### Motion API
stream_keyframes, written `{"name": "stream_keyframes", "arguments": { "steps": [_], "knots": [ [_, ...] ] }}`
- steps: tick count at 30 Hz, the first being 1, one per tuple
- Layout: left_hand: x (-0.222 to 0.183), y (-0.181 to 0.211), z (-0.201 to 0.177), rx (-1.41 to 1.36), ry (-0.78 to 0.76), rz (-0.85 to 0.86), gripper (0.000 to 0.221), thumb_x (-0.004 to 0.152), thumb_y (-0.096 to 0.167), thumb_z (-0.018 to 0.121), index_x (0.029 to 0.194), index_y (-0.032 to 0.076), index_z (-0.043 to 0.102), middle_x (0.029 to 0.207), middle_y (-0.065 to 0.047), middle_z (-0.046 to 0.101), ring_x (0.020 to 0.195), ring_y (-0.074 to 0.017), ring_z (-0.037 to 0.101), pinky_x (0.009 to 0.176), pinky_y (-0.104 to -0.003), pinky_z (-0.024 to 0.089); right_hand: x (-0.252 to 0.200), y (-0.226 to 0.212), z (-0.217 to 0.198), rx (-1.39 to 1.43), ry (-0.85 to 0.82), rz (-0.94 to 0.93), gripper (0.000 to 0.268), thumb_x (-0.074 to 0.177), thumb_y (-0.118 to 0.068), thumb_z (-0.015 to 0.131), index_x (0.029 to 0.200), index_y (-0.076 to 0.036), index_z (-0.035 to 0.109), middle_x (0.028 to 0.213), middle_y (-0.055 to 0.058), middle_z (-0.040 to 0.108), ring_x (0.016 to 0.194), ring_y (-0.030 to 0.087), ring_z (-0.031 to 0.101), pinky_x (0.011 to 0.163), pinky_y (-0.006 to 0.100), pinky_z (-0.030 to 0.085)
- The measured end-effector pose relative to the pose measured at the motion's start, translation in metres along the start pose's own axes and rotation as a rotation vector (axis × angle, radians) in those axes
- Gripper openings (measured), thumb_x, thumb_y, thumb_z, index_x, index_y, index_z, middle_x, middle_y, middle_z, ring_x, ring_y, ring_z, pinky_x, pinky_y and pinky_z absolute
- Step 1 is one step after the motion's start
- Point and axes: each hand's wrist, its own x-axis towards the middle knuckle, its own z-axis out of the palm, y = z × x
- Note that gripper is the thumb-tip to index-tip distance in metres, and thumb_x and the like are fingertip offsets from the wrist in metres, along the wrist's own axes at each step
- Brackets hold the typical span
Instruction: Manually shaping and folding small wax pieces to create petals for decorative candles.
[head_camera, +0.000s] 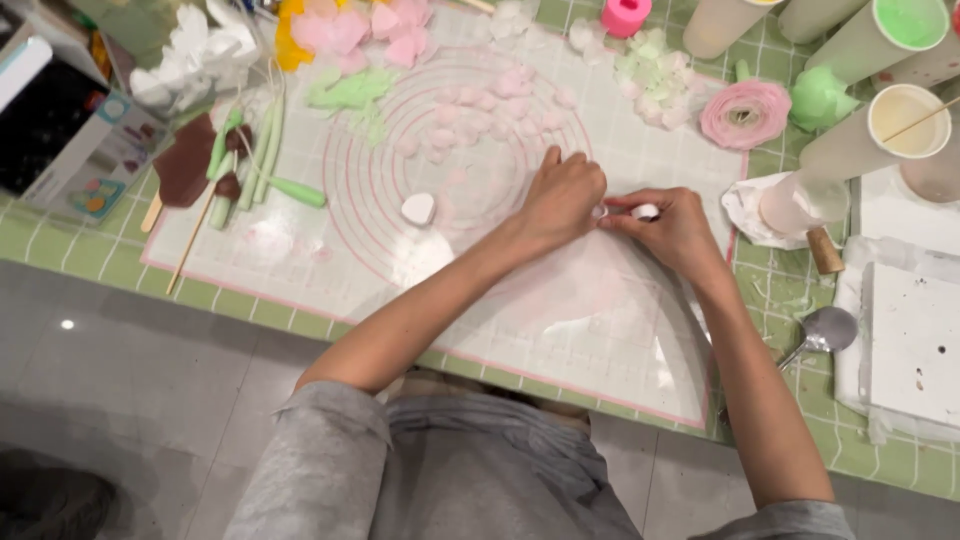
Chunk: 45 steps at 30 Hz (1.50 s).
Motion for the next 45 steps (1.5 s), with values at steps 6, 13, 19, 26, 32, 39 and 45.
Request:
{"name": "stream_keyframes", "arguments": {
  "steps": [6,13,19,26,32,39,45],
  "knots": [
    [-0.011,0.0,0.011,-0.09,0.088,-0.013,0.028,0.063,0.009,0.084,0.089,0.004,0.073,0.086,-0.011,0.069,0.096,-0.0292,0.062,0.085,-0.046,0.038,-0.018,-0.012,-0.01,-0.168,0.042,0.014,0.043,0.083,-0.021,0.087,0.123,-0.01,0.078,0.079,0.006,0.075,0.065,0.007,0.057,0.06,0.028,0.05],
    [-0.011,-0.002,0.015,-0.017,0.038,0.027,0.013,0.065,0.008,0.083,0.076,0.009,0.076,0.091,-0.009,0.068,0.101,-0.0266,0.06,0.087,-0.045,0.038,-0.026,-0.03,0.0,-0.297,-0.004,0.034,0.051,0.079,-0.027,0.088,0.126,-0.012,0.076,0.07,0.01,0.07,0.063,0.012,0.061,0.063,0.033,0.052],
    [-0.015,-0.002,0.011,0.093,0.082,0.152,0.012,0.069,0.006,0.082,0.078,0.008,0.074,0.095,-0.009,0.067,0.104,-0.0272,0.059,0.086,-0.044,0.039,-0.025,-0.03,0.003,-0.306,0.018,0.061,0.05,0.076,-0.027,0.09,0.123,-0.012,0.077,0.073,0.01,0.07,0.064,0.014,0.06,0.063,0.034,0.052],
    [-0.027,0.003,-0.001,-0.013,0.087,0.19,0.022,0.072,0.006,0.08,0.091,0.006,0.069,0.103,-0.008,0.06,0.108,-0.0253,0.055,0.088,-0.043,0.037,-0.029,-0.028,0.005,-0.301,0.038,0.082,0.051,0.077,-0.028,0.089,0.124,-0.015,0.076,0.07,0.007,0.07,0.062,0.011,0.059,0.063,0.034,0.052],
    [-0.031,0.002,-0.005,-0.006,0.094,0.227,0.027,0.075,0.004,0.076,0.099,0.005,0.065,0.105,-0.008,0.058,0.109,-0.0261,0.054,0.087,-0.042,0.037,-0.027,-0.023,0.007,-0.286,0.049,0.089,0.051,0.076,-0.029,0.089,0.124,-0.017,0.076,0.07,0.005,0.068,0.06,0.012,0.056,0.062,0.034,0.051],
    [-0.033,0.003,-0.006,0.014,0.095,0.251,0.028,0.077,0.003,0.074,0.103,0.003,0.063,0.107,-0.01,0.056,0.109,-0.0272,0.054,0.087,-0.042,0.038,-0.025,-0.018,0.006,-0.287,0.05,0.076,0.05,0.074,-0.029,0.09,0.121,-0.016,0.077,0.074,0.004,0.07,0.062,0.013,0.059,0.065,0.033,0.052],
    [-0.035,0.008,-0.011,-0.096,0.071,0.187,0.036,0.076,-0.001,0.074,0.11,0.003,0.061,0.107,-0.009,0.061,0.109,-0.0276,0.056,0.089,-0.042,0.039,-0.025,-0.018,0.006,-0.274,0.049,0.083,0.052,0.073,-0.029,0.09,0.122,-0.017,0.077,0.076,0.004,0.069,0.062,0.015,0.057,0.064,0.035,0.052]
  ]
}}
